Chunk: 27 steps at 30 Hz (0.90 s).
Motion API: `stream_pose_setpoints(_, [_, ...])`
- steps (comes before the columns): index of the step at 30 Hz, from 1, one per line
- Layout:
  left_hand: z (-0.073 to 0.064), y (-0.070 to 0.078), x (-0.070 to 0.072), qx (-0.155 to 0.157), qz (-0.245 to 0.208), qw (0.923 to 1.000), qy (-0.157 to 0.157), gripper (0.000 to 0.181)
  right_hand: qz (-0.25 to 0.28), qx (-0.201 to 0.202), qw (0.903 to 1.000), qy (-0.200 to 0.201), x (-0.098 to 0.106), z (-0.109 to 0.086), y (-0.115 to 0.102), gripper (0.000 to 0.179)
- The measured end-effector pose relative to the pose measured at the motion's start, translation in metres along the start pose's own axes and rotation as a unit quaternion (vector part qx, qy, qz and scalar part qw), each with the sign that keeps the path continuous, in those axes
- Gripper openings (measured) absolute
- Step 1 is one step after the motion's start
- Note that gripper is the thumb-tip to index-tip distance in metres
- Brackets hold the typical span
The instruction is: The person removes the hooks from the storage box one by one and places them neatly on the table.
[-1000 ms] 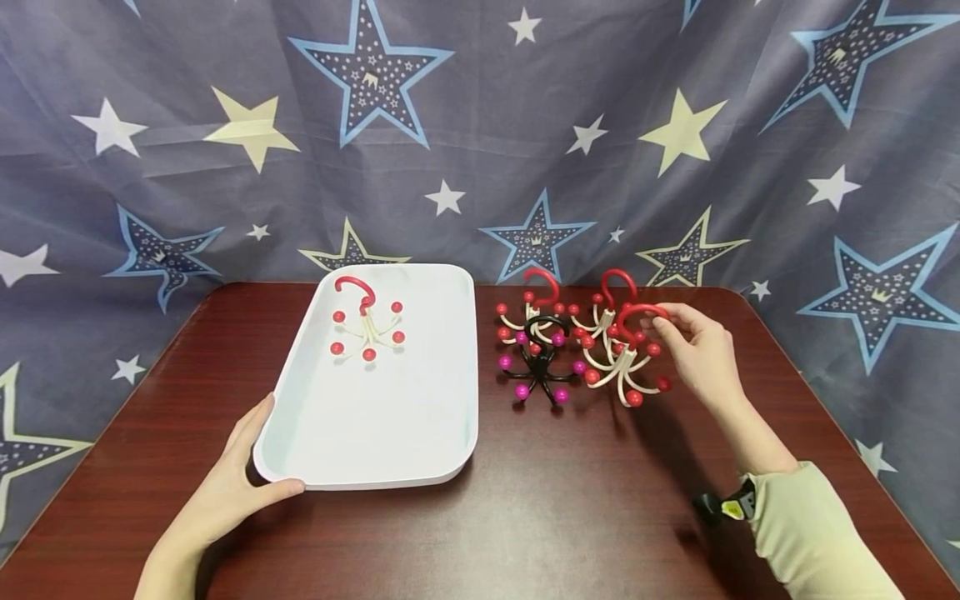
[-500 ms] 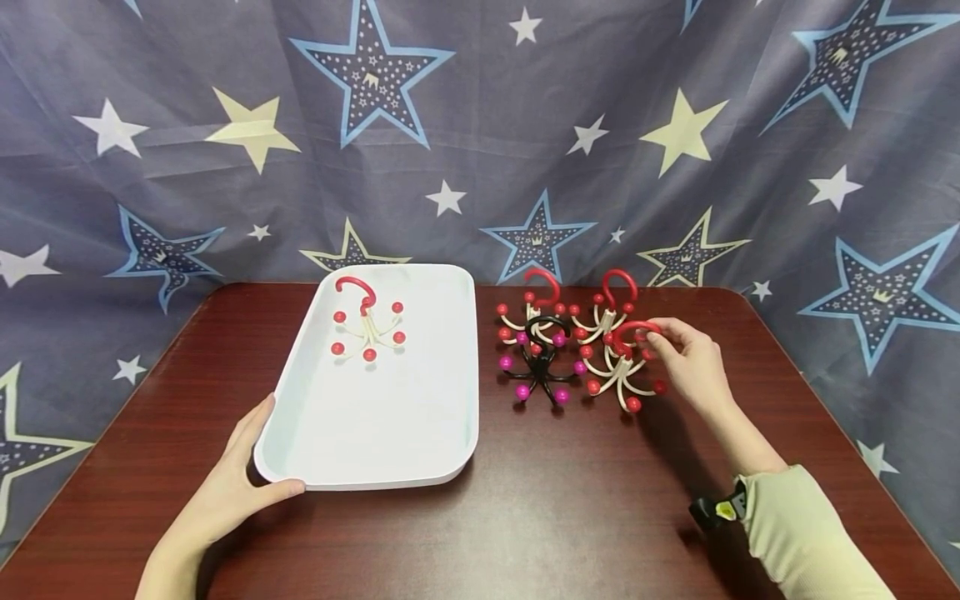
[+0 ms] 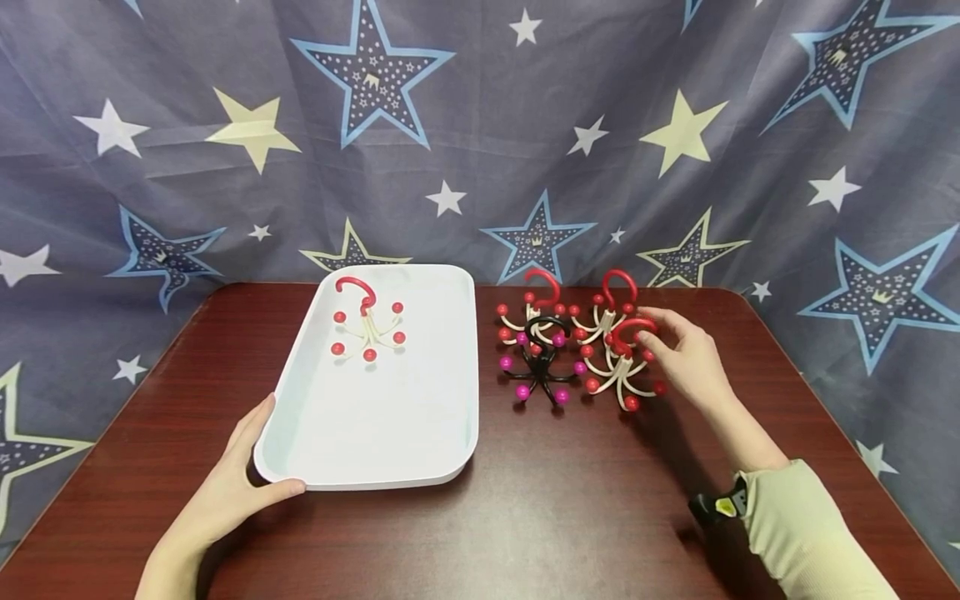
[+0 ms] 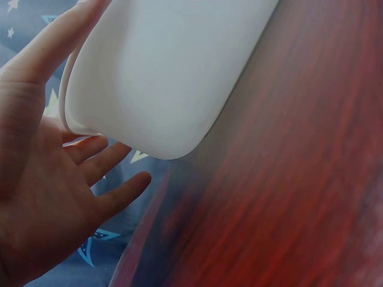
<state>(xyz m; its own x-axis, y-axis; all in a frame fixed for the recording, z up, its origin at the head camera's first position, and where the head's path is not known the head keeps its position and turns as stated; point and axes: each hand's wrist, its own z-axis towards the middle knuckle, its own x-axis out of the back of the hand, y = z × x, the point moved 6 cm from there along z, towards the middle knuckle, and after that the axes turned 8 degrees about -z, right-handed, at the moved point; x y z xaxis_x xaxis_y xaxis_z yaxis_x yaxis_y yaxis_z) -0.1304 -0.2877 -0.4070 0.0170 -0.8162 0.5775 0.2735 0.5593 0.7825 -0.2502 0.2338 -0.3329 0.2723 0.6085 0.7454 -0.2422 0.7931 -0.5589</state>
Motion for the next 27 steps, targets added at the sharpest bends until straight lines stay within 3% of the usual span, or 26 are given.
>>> stream_pose_setpoints(6, [0.000,0.000,0.000,0.006,0.001,1.0000,-0.001,0.110,0.039,0.036,0.9986,0.011,0.005,0.013,-0.032,0.030])
stream_pose_setpoints(12, [0.000,0.001,0.000,0.002,0.000,1.0000,-0.001,0.110,0.066,0.064,0.9958,0.006,-0.008,0.026,-0.068,0.027])
stream_pose_setpoints(20, [-0.001,-0.001,0.001,-0.004,-0.003,1.0000,0.001,0.110,0.124,0.101,0.9866,-0.033,-0.041,0.042,-0.118,0.027])
stream_pose_setpoints(27, [0.000,0.000,0.001,-0.006,0.004,1.0000,0.002,0.110,0.132,0.125,0.9815,-0.060,-0.079,0.057,-0.159,0.026])
